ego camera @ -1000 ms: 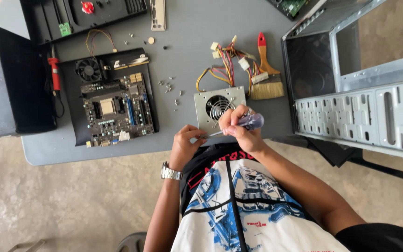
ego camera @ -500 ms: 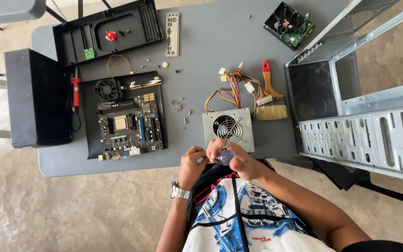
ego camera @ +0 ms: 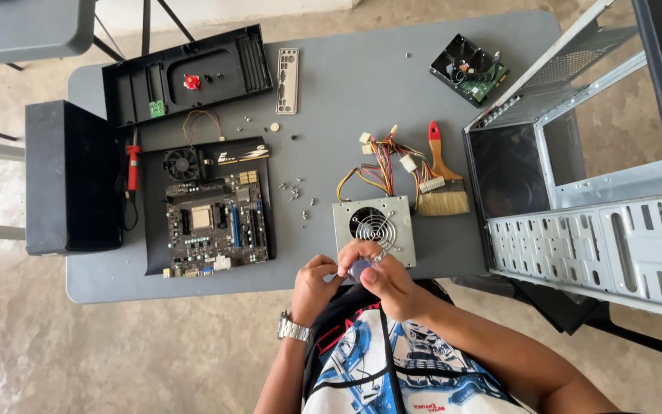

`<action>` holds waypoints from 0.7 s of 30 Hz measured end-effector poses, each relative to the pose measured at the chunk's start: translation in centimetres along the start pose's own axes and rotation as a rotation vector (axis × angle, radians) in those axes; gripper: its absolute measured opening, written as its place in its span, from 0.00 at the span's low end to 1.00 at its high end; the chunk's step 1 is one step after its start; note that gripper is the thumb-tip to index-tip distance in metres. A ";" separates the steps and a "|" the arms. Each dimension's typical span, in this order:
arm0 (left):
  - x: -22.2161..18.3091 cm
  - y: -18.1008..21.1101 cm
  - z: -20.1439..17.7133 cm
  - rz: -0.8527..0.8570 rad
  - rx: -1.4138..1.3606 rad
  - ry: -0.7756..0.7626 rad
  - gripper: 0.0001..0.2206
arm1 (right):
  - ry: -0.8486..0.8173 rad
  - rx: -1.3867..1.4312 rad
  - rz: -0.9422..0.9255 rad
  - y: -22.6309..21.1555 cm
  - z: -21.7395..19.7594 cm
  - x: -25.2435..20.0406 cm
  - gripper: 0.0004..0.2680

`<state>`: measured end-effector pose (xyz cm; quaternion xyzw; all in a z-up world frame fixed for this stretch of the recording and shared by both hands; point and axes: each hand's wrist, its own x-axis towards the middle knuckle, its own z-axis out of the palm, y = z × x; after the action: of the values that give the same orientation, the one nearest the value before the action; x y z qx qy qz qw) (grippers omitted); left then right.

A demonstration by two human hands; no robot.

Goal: Removing screws from a computer power supply unit and opening its metal casing.

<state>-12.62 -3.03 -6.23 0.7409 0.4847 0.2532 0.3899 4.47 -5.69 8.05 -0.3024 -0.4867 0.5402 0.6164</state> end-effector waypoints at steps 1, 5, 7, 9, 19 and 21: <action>0.1 0.0 0.1 0.009 0.009 0.004 0.03 | 0.024 0.017 -0.019 0.2 0.1 0.3 0.16; -0.4 -1.4 0.7 -0.007 0.010 -0.027 0.02 | -0.021 0.117 -0.085 1.1 0.5 0.3 0.15; -0.5 -2.0 0.9 -0.013 0.021 -0.038 0.02 | -0.142 0.198 -0.033 1.2 0.1 1.1 0.13; -0.6 -1.6 0.6 -0.021 0.031 -0.047 0.03 | -0.265 0.279 0.020 1.1 -0.3 1.6 0.11; -0.2 3.0 -4.3 0.084 -0.096 -0.218 0.11 | -0.583 0.290 0.317 -2.4 0.6 4.7 0.08; -1.2 2.5 -4.5 0.077 -0.070 -0.239 0.15 | -0.571 0.215 0.334 -2.9 1.3 3.9 0.07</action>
<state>-15.18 -3.20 -1.57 0.7698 0.3967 0.1950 0.4605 4.16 -2.81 12.17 -0.1477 -0.5237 0.7445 0.3868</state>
